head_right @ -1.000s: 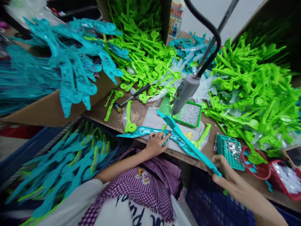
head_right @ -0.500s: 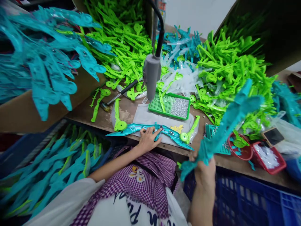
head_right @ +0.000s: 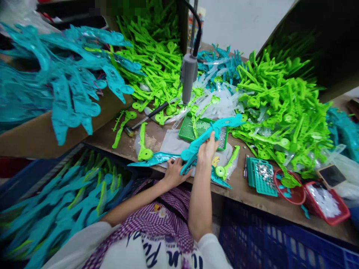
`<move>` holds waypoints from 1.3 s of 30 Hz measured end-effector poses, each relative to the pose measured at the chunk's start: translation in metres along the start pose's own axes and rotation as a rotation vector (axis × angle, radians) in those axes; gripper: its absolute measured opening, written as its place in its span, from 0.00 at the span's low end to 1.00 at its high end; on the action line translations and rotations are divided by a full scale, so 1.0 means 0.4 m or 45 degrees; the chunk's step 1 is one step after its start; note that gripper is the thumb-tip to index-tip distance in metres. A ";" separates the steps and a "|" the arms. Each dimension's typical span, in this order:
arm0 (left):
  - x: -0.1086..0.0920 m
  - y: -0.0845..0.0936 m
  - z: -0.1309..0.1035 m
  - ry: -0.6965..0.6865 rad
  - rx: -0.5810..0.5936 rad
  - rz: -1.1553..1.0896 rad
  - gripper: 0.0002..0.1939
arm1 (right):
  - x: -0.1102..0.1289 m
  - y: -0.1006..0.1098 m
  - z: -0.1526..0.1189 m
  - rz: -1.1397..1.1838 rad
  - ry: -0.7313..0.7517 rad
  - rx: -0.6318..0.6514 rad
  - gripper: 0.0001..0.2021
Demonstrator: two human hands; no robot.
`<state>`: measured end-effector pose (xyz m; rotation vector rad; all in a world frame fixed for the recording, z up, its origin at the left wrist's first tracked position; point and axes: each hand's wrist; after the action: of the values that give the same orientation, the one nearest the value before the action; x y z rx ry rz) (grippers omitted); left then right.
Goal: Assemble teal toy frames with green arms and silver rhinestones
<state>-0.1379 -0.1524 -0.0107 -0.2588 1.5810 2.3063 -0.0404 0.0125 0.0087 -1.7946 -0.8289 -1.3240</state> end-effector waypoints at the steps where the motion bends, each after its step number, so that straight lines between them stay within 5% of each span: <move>1: 0.000 0.000 0.001 -0.003 -0.003 0.016 0.15 | -0.008 0.000 -0.001 -0.020 0.016 0.036 0.20; 7: 0.001 -0.006 -0.004 -0.041 -0.100 0.070 0.17 | 0.036 0.135 -0.004 -0.279 0.054 0.283 0.22; 10: 0.002 -0.008 -0.005 -0.097 -0.128 0.111 0.21 | 0.124 0.196 0.024 -0.730 0.323 0.390 0.22; 12: 0.002 -0.009 -0.004 -0.122 -0.127 0.123 0.21 | 0.183 0.181 0.061 -0.969 0.760 0.435 0.21; 15: 0.002 -0.012 -0.004 -0.119 -0.162 0.144 0.21 | 0.231 0.097 0.138 -1.415 1.285 0.928 0.25; 18: 0.000 -0.015 -0.008 -0.115 -0.195 0.148 0.21 | 0.226 0.023 0.219 -1.766 1.449 1.277 0.31; 22: -0.001 -0.019 -0.012 -0.127 -0.192 0.156 0.22 | 0.194 0.011 0.310 -1.875 1.525 1.499 0.33; 29: 0.004 -0.023 -0.013 -0.129 -0.187 0.128 0.22 | 0.199 0.014 0.396 -1.793 1.711 1.625 0.27; 39: 0.008 -0.032 -0.021 -0.149 -0.250 0.146 0.21 | 0.200 0.043 0.410 -1.893 1.966 1.506 0.24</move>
<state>-0.1364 -0.1557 -0.0259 -0.0790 1.3477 2.5183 0.0738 0.1492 0.0514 1.0985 -1.3622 -1.7073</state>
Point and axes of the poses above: each hand's wrist, its own z-axis towards the middle knuckle, its own y-axis out of the back of the hand, x = y × z, and after that the axes turned 10 degrees about -x, right-handed
